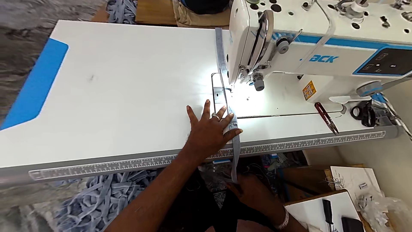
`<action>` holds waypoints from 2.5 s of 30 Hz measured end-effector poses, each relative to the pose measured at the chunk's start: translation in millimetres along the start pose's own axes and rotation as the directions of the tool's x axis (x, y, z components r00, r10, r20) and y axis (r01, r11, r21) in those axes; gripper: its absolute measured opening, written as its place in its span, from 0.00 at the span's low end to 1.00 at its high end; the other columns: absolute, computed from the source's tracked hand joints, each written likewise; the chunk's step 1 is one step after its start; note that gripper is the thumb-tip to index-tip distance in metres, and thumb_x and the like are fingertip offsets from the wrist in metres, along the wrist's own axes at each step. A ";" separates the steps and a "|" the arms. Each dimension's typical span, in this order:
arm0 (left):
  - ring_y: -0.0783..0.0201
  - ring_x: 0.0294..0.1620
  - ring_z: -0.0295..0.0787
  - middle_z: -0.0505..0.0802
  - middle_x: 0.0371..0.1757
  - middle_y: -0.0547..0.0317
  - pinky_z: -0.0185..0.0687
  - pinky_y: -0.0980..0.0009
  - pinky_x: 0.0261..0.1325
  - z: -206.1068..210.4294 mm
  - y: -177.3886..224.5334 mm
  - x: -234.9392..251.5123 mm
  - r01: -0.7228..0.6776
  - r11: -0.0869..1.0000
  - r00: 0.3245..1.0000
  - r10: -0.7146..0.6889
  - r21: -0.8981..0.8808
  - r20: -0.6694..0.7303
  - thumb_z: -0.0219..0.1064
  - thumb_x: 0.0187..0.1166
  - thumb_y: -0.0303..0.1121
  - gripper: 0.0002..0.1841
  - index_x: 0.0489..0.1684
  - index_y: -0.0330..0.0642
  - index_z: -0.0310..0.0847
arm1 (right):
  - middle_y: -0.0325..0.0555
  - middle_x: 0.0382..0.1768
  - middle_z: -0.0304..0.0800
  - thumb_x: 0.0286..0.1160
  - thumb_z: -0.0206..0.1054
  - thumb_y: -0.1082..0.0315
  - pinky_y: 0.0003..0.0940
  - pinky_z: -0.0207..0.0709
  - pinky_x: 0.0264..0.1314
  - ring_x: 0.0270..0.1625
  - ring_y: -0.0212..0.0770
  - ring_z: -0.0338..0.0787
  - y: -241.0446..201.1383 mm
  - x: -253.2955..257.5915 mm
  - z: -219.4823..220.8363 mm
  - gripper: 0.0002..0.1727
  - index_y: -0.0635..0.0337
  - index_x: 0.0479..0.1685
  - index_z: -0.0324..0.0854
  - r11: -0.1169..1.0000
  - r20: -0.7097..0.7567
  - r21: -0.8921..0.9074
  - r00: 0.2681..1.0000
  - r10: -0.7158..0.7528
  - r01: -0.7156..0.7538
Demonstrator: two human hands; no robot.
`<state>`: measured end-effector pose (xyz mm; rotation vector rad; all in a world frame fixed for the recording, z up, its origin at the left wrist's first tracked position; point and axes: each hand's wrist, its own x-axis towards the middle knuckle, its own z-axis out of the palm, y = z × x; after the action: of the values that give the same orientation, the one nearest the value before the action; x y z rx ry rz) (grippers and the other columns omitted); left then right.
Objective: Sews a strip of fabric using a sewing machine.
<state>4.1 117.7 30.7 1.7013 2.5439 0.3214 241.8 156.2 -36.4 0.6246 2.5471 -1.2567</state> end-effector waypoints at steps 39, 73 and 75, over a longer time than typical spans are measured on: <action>0.37 0.95 0.47 0.72 0.90 0.67 0.30 0.17 0.83 7.9 -2.5 -9.0 -0.120 0.992 0.993 0.119 -0.028 -0.019 0.40 0.84 0.71 0.36 0.84 0.70 0.74 | 0.44 0.54 0.93 0.84 0.67 0.64 0.32 0.85 0.60 0.53 0.31 0.91 12.6 49.9 -17.7 0.17 0.61 0.65 0.84 0.824 0.032 0.535 0.971 -0.237 0.184; 0.37 0.96 0.45 0.71 0.91 0.69 0.30 0.18 0.84 8.1 -2.9 -8.3 -0.115 0.992 0.993 0.114 -0.048 -0.019 0.41 0.83 0.72 0.35 0.83 0.73 0.75 | 0.38 0.45 0.86 0.89 0.59 0.53 0.24 0.79 0.50 0.44 0.24 0.83 14.1 19.4 5.3 0.23 0.62 0.69 0.78 0.779 0.118 0.602 0.946 -0.302 0.174; 0.37 0.96 0.45 0.71 0.91 0.69 0.30 0.18 0.84 8.4 -2.7 -8.4 -0.116 0.992 0.993 0.115 -0.049 -0.021 0.41 0.83 0.71 0.35 0.83 0.73 0.75 | 0.42 0.52 0.85 0.87 0.61 0.52 0.28 0.81 0.55 0.49 0.28 0.85 15.2 19.0 7.2 0.26 0.63 0.73 0.73 0.735 0.057 0.649 0.950 -0.307 0.199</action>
<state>6.3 110.1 21.4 1.8396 2.4319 0.4057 232.4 163.8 -58.7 0.2570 2.0800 -2.2116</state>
